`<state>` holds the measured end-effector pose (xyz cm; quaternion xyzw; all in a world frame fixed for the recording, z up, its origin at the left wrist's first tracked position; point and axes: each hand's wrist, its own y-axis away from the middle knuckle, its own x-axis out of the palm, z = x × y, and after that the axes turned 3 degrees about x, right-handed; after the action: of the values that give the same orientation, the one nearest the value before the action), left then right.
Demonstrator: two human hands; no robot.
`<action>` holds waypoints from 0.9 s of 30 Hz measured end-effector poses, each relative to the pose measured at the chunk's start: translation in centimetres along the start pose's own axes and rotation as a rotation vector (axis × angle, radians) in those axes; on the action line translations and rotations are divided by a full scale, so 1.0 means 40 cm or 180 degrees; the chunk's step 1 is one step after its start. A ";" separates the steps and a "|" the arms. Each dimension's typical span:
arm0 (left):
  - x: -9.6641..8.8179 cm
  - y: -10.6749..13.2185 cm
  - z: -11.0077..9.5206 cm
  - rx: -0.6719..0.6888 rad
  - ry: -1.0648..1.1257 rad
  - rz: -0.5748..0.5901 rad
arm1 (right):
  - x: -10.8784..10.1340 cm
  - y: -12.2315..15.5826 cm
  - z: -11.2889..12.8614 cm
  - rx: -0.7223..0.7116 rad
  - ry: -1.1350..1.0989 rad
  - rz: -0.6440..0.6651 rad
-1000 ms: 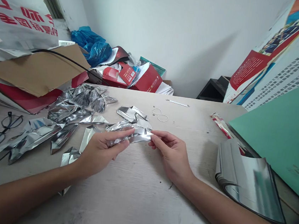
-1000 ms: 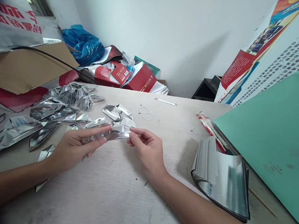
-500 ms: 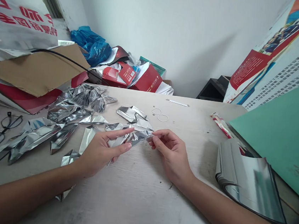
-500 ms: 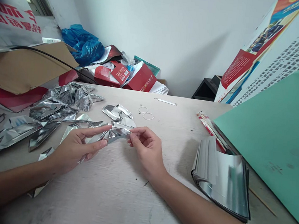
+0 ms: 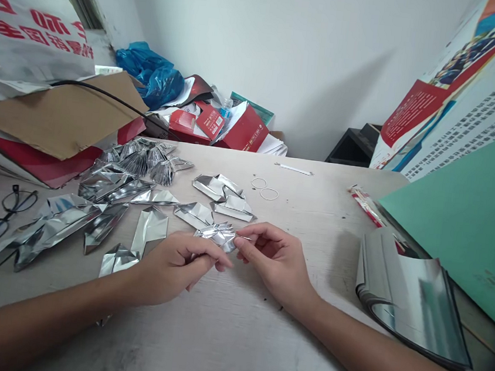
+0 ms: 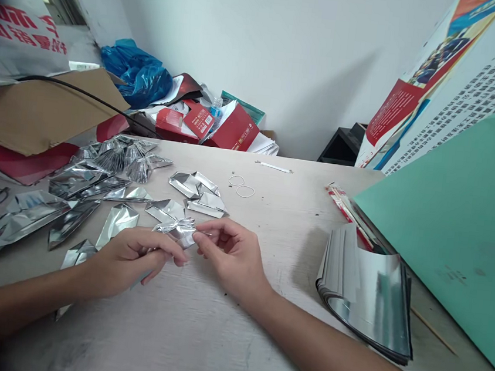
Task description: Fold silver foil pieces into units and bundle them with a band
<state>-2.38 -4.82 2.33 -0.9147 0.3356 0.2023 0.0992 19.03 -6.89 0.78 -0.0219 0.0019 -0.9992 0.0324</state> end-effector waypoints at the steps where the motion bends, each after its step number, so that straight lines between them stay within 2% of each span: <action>1: -0.002 -0.001 -0.002 -0.0001 -0.0054 0.0026 | 0.000 0.000 -0.001 -0.0056 0.0045 -0.0020; 6: -0.005 -0.003 -0.008 0.0012 -0.0305 0.0257 | -0.004 0.001 -0.006 -0.0656 0.0404 -0.0163; 10: -0.003 0.000 -0.008 -0.0009 -0.0347 0.0386 | -0.006 0.013 -0.011 -0.1303 0.1183 -0.0295; 13: 0.000 0.004 -0.006 0.0019 -0.0396 0.0458 | -0.002 0.023 -0.015 -0.1923 0.1671 -0.0226; 15: 0.001 0.006 -0.006 -0.0067 -0.0375 0.0496 | 0.001 0.029 -0.014 -0.2152 0.1785 -0.0121; 18: 0.001 0.007 -0.005 -0.0163 -0.0051 0.0596 | 0.000 0.027 -0.007 -0.2045 0.1777 -0.0137; 23: -0.001 0.006 0.005 -0.0225 0.0466 0.0422 | -0.024 -0.011 -0.011 -0.1203 0.2061 -0.0768; 27: -0.001 0.002 0.012 -0.0392 0.0228 -0.0023 | -0.036 -0.040 -0.040 -0.0719 0.2840 -0.0493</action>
<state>-2.62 -4.72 1.93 -0.9269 0.3225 0.1894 0.0313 20.28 -5.19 -0.85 0.4066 0.1228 -0.9040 -0.0488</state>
